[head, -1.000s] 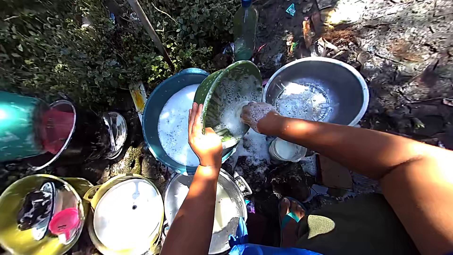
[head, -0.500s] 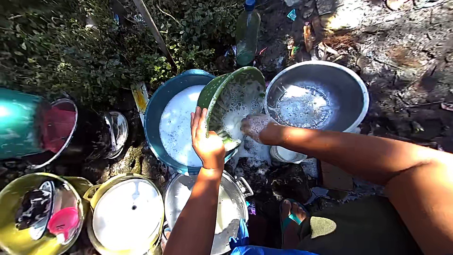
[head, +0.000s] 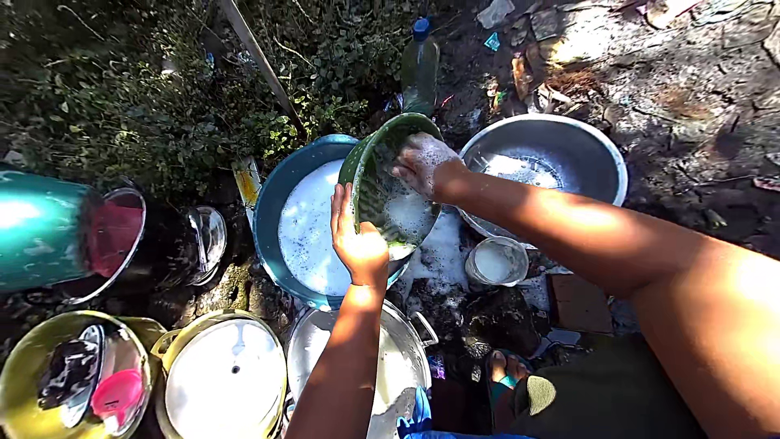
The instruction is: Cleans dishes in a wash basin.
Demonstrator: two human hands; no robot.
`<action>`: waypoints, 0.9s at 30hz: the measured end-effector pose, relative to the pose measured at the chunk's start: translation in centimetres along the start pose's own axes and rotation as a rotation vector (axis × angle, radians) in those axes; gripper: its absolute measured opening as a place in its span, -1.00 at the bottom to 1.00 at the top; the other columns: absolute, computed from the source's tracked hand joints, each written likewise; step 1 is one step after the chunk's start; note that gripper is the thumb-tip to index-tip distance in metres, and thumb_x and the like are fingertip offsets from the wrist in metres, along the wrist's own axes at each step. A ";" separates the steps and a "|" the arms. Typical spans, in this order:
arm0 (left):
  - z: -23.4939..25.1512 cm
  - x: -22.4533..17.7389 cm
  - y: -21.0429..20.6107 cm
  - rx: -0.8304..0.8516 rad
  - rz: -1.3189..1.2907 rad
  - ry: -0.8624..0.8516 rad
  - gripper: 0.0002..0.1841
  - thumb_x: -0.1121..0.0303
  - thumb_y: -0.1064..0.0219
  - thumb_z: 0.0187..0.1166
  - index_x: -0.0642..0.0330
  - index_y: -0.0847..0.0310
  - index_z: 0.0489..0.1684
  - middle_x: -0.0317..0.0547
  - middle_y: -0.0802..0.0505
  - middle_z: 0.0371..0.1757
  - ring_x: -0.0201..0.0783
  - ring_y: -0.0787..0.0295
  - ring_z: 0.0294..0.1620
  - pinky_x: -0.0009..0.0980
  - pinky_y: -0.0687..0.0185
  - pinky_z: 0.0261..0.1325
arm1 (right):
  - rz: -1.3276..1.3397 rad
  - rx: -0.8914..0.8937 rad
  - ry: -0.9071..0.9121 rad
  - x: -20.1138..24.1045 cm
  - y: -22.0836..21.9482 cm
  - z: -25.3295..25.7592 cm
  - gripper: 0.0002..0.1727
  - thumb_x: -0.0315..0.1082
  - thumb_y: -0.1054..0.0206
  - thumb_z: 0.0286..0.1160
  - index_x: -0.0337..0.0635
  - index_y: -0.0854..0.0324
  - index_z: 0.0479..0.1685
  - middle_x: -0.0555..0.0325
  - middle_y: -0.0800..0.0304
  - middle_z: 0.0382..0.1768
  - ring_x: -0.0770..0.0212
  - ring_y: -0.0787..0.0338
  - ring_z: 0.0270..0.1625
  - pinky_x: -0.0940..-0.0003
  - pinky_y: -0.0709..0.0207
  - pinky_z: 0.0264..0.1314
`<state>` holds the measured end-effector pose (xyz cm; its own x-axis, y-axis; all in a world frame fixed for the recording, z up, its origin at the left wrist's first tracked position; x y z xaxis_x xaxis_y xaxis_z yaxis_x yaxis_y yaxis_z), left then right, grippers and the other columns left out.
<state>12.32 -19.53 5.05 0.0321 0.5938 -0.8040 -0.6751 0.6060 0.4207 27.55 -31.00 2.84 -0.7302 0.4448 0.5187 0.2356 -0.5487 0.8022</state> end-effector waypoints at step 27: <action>0.4 3.0 -0.2 -0.004 -0.154 0.257 -0.31 0.53 -0.14 0.67 0.09 -0.09 0.86 -0.11 -0.26 0.85 -0.28 -0.24 0.79 -0.24 -0.29 0.75 | 0.210 0.394 -0.051 7.7 -9.4 -7.4 -0.59 -0.38 -0.21 0.63 -0.29 -0.59 0.42 -0.25 -0.68 0.34 -0.21 -0.72 0.34 -0.17 -0.55 0.38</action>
<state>12.84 -17.70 2.76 -0.0533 0.3414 -0.9384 -0.6798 0.6759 0.2845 14.93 -27.65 -2.94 -0.6098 0.3924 0.6886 0.6092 -0.3238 0.7239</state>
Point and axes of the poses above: each hand's wrist, its own z-axis towards the middle knuckle, its own y-axis out of the back of the hand, x = y × z, the point moved 9 cm from there along z, towards the middle knuckle
